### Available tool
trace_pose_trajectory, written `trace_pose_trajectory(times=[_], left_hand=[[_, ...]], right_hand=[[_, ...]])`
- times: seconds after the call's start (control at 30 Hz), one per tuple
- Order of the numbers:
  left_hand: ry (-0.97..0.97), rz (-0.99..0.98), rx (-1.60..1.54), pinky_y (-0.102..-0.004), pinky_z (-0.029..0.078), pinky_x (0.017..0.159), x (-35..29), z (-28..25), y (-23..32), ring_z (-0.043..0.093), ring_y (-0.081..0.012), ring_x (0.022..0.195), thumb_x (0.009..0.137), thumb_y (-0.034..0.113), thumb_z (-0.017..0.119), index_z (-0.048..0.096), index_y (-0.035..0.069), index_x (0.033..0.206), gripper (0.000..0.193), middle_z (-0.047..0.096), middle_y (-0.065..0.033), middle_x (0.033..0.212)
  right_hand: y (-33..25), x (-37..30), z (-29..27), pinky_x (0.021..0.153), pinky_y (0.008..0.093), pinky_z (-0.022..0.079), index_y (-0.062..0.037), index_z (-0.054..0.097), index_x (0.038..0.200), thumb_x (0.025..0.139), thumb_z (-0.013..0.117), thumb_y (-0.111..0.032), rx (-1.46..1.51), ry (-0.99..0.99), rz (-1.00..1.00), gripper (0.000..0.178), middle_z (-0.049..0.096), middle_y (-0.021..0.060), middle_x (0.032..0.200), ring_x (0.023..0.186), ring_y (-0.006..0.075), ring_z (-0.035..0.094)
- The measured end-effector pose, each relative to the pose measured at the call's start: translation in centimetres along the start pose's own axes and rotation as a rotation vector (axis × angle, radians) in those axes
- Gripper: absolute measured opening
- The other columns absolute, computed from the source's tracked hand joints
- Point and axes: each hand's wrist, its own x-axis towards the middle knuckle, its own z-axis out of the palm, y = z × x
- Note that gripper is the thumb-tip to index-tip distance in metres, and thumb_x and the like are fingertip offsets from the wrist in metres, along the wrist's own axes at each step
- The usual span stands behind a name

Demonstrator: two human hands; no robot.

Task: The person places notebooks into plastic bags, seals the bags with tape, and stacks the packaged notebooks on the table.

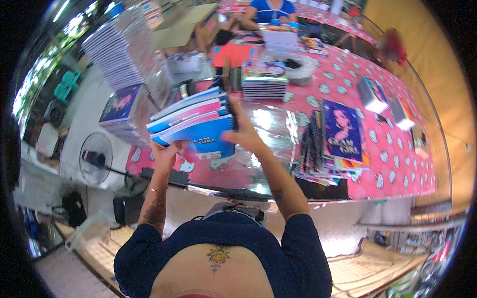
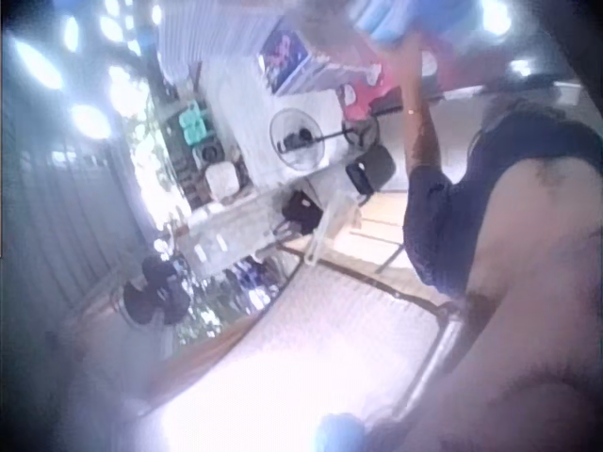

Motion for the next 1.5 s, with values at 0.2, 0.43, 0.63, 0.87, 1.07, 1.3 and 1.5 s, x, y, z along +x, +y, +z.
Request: trace_pose_trajectory(times=[0.2, 0.43, 0.63, 0.87, 1.07, 1.3, 1.5], left_hand=[[0.313, -0.062, 0.119, -0.0345, 0.052, 0.089, -7.7, -13.8, -4.1, 0.059, -0.0202, 0.107, 0.070, -0.009, 0.075, 0.041, 0.005, 0.127, 0.067, 0.059, -0.0090, 0.118], [0.421, -0.109, -0.015, -0.0367, 0.048, 0.094, -10.1, -18.6, -11.2, 0.051, -0.0221, 0.116, 0.072, -0.009, 0.070, 0.015, 0.010, 0.148, 0.095, 0.047, -0.0097, 0.132], [0.421, -0.258, -0.053, -0.0366, 0.050, 0.091, -9.9, -19.6, -10.7, 0.053, -0.0233, 0.116, 0.074, -0.010, 0.068, 0.008, 0.011, 0.152, 0.100, 0.047, -0.0113, 0.132], [0.257, -0.038, 0.732, -0.0435, 0.040, 0.104, -6.4, -18.1, -1.8, 0.046, -0.0320, 0.128, 0.075, 0.003, 0.074, 0.015, 0.001, 0.150, 0.096, 0.043, -0.0208, 0.141], [0.047, 0.243, 1.549, -0.0492, 0.026, 0.113, -3.0, -10.4, 0.1, 0.031, -0.0405, 0.139, 0.077, 0.032, 0.075, 0.029, -0.008, 0.143, 0.090, 0.033, -0.0292, 0.147], [-0.264, -0.058, 1.627, -0.0485, 0.041, 0.092, -0.3, -14.1, 1.0, 0.054, -0.0382, 0.108, 0.067, 0.052, 0.078, 0.047, -0.003, 0.124, 0.085, 0.057, -0.0204, 0.115], [-0.358, 0.108, 1.480, -0.0471, 0.047, 0.072, -1.0, -14.4, 2.1, 0.061, -0.0368, 0.086, 0.064, 0.040, 0.084, 0.054, 0.002, 0.104, 0.063, 0.061, -0.0165, 0.091]], right_hand=[[-3.1, 3.6, 18.2, 0.109, 0.0389, 0.032, -0.0033, 0.031, 0.145, 0.060, 0.093, -0.029, 0.728, -0.479, 0.056, 0.108, 0.046, 0.0141, 0.136, 0.129, 0.0258, 0.043], [2.6, 3.3, 26.7, 0.106, 0.0372, 0.037, -0.0033, 0.033, 0.143, 0.057, 0.094, -0.029, 0.533, -0.396, -0.020, 0.108, 0.050, 0.0121, 0.131, 0.125, 0.0242, 0.047], [2.0, 3.8, 26.9, 0.101, 0.0361, 0.041, -0.0052, 0.039, 0.136, 0.060, 0.093, -0.023, 0.581, -0.440, -0.073, 0.095, 0.055, 0.0090, 0.123, 0.120, 0.0208, 0.051], [2.9, 4.5, 25.6, 0.100, 0.0362, 0.043, -0.0044, 0.043, 0.134, 0.059, 0.093, -0.020, 0.392, -0.549, -0.028, 0.091, 0.058, 0.0099, 0.124, 0.117, 0.0204, 0.054], [3.1, 4.2, 26.0, 0.101, 0.0357, 0.042, -0.0029, 0.042, 0.134, 0.059, 0.090, -0.010, 0.619, -0.640, 0.061, 0.090, 0.057, 0.0092, 0.126, 0.119, 0.0200, 0.053], [3.9, 4.5, 26.1, 0.103, 0.0366, 0.041, 0.0013, 0.042, 0.134, 0.055, 0.091, -0.010, 0.489, -0.545, 0.008, 0.094, 0.058, 0.0132, 0.124, 0.120, 0.0222, 0.053], [1.1, 2.8, 21.7, 0.103, 0.0390, 0.041, -0.0017, 0.046, 0.135, 0.060, 0.090, -0.023, 0.225, -0.455, -0.127, 0.090, 0.055, 0.0176, 0.130, 0.123, 0.0283, 0.051]])
